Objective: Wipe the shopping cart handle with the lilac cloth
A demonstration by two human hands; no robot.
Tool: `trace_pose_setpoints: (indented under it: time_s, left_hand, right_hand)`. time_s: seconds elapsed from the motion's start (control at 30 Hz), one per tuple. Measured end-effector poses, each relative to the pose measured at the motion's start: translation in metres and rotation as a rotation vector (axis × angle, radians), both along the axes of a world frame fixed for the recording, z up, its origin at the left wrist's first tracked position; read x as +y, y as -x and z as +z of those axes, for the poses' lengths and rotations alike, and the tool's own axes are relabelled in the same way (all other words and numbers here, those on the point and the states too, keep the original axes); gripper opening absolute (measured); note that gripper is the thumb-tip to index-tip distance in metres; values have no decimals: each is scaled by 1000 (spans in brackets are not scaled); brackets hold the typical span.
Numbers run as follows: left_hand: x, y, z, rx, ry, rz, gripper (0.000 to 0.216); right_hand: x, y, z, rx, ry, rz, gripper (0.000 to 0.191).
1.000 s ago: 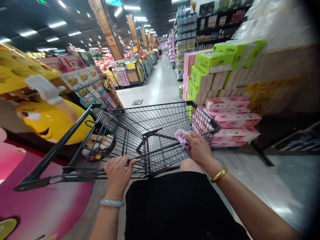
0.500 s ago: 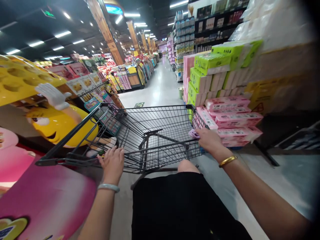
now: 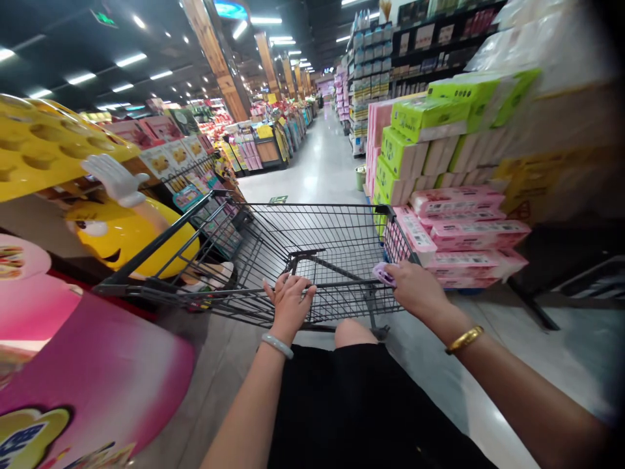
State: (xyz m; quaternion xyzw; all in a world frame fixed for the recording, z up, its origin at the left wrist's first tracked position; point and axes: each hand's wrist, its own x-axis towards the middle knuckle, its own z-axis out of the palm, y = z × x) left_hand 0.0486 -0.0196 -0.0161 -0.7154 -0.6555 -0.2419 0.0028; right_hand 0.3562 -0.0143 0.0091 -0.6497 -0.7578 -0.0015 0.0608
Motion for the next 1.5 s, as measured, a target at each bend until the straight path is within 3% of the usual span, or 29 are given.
trace_pose_setpoints:
  time_s: [0.17,0.4,0.63,0.77,0.93,1.17,1.3,1.5]
  left_hand:
    - [-4,7,-1,-7,-21,-19,20]
    - [1,9,2,-10,-29,-78,20]
    - [8,12,-1,26,-45,-99,17]
    - [7,8,-4,29,-68,-106,14]
    - [-5,-5,-3,27,-71,-146,15]
    - [-30,-27,-1,-5,-69,-204,12]
    - [-45,-42,2,-28,-31,-239,13]
    - [-65,-81,6,-21,-15,-254,15]
  right_hand:
    - [-17,7,-6,11,-4,-6,51]
    - [-25,45,1,131,-42,74,49]
    - [-34,-6,2,145,96,-112,42]
    - [-49,-21,5,129,109,-147,42]
    - [-67,-16,11,94,108,-189,40]
    - [-88,26,8,153,-3,-8,46]
    - [-106,3,3,100,45,-48,40]
    - [-136,-28,-1,68,-20,-87,45]
